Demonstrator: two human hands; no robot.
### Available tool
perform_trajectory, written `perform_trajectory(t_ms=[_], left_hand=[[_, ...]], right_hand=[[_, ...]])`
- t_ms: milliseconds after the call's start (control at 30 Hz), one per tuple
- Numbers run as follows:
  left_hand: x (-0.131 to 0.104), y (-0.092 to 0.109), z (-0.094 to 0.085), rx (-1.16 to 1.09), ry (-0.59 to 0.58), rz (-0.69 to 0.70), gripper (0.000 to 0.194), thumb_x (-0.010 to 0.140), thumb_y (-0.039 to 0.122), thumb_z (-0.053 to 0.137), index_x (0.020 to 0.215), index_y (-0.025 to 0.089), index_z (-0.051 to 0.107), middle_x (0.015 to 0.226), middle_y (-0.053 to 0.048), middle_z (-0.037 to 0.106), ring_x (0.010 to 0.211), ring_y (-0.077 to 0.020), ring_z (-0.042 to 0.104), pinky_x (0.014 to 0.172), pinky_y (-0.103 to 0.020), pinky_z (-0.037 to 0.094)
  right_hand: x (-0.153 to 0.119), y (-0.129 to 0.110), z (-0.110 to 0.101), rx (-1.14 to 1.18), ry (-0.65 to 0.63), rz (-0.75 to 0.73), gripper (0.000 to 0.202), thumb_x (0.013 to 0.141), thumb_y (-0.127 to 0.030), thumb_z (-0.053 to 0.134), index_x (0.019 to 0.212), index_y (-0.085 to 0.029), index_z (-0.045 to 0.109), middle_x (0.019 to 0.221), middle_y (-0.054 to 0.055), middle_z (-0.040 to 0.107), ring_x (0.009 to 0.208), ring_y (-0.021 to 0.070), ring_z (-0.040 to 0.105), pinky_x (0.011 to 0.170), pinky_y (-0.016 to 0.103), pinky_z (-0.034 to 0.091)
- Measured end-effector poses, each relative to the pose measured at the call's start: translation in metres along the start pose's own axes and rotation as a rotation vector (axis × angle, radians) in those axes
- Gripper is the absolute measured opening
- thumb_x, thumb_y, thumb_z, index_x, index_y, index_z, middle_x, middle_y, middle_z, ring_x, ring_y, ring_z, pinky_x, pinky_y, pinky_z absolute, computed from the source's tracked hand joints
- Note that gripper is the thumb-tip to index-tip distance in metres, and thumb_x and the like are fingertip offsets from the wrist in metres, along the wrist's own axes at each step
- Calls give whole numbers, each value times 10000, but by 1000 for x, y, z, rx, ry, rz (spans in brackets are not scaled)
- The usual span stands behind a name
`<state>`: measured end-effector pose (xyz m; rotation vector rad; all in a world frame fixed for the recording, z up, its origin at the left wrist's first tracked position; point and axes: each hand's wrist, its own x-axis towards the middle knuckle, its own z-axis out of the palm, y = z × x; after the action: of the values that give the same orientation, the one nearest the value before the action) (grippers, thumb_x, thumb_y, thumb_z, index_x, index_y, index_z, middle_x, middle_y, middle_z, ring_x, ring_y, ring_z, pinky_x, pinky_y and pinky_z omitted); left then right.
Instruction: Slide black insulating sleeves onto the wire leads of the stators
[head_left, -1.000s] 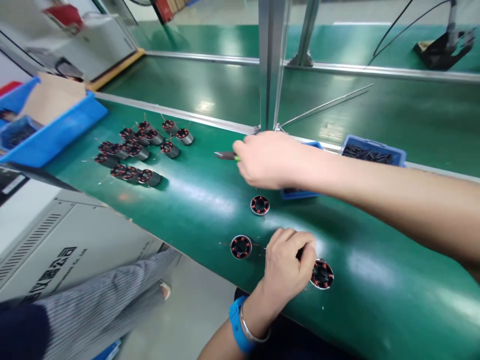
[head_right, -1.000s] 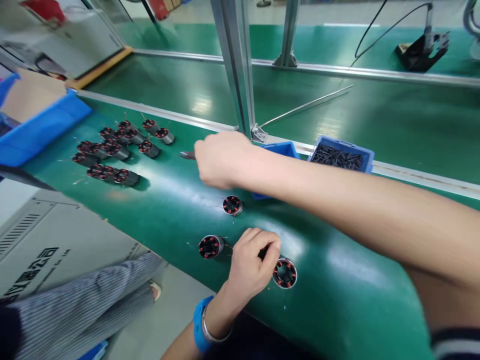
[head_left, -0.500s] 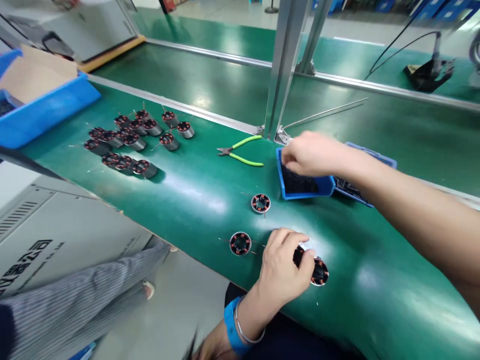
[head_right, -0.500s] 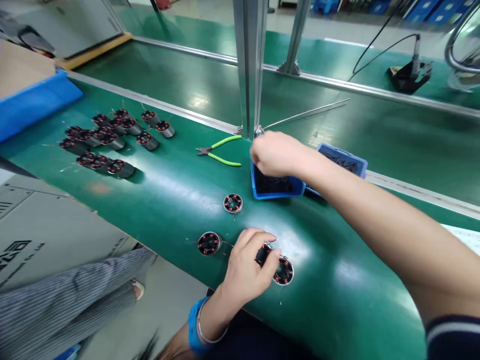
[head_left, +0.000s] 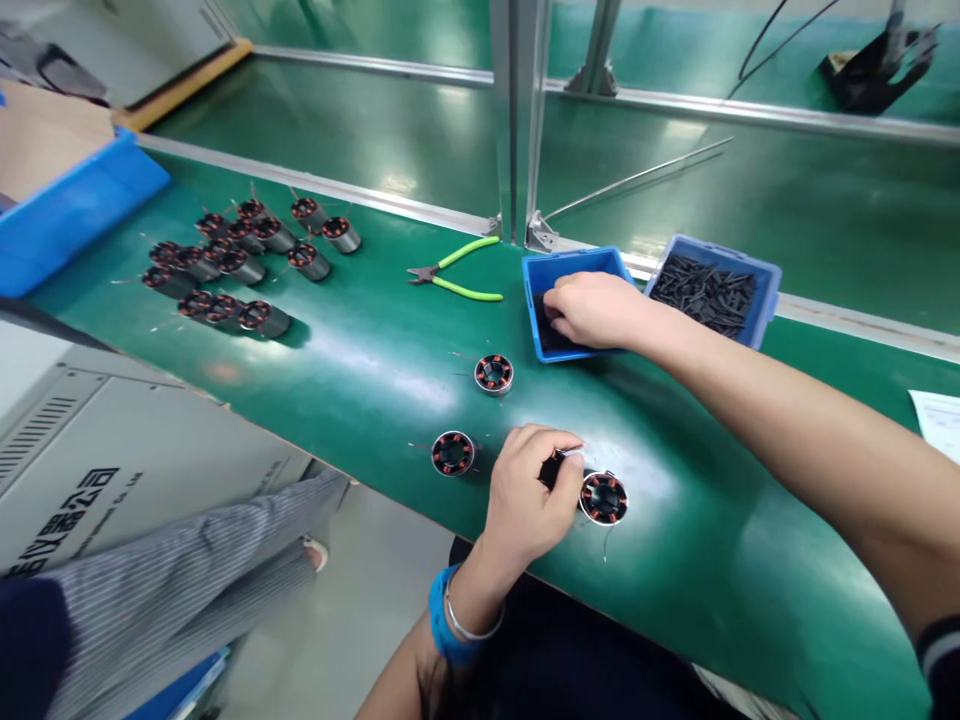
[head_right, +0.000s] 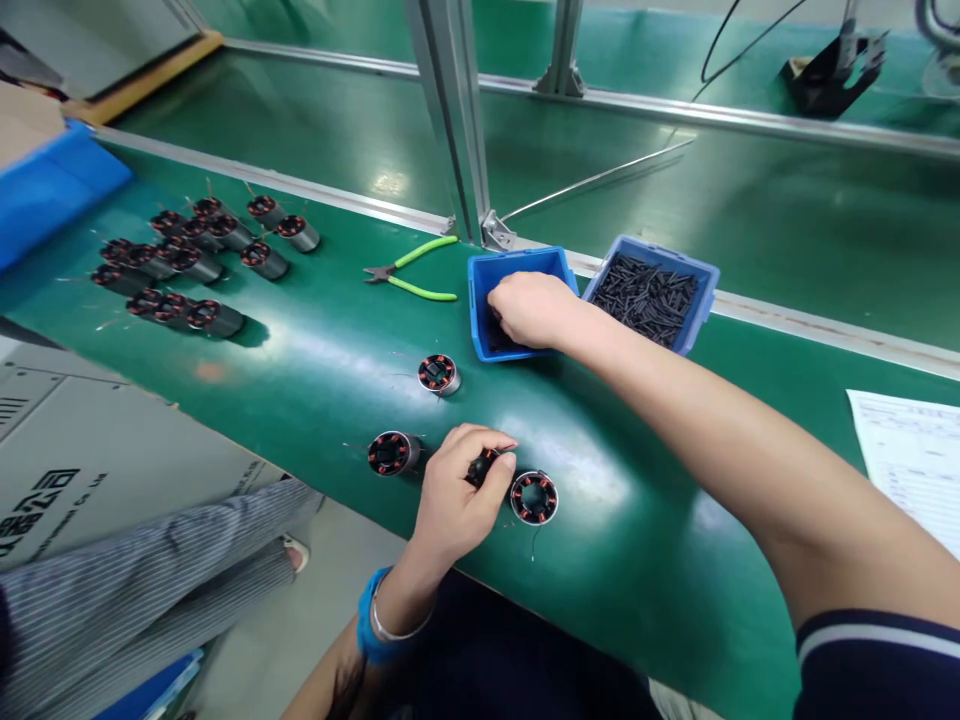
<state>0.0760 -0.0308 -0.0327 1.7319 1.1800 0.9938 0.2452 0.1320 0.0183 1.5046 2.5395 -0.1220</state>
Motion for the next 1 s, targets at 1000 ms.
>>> perform_trajectory(t_ms=[1000], left_hand=[[3,2,2,13,33,-11,106,887,124,631,861,173,721,846,-32,730,814,-154,630,769,-286,493]], right_hand=[[-143,-96,84,1422,860,329,289,743,-35,756,953,-231,727,824,9,789,682,136,751,664,212,641]])
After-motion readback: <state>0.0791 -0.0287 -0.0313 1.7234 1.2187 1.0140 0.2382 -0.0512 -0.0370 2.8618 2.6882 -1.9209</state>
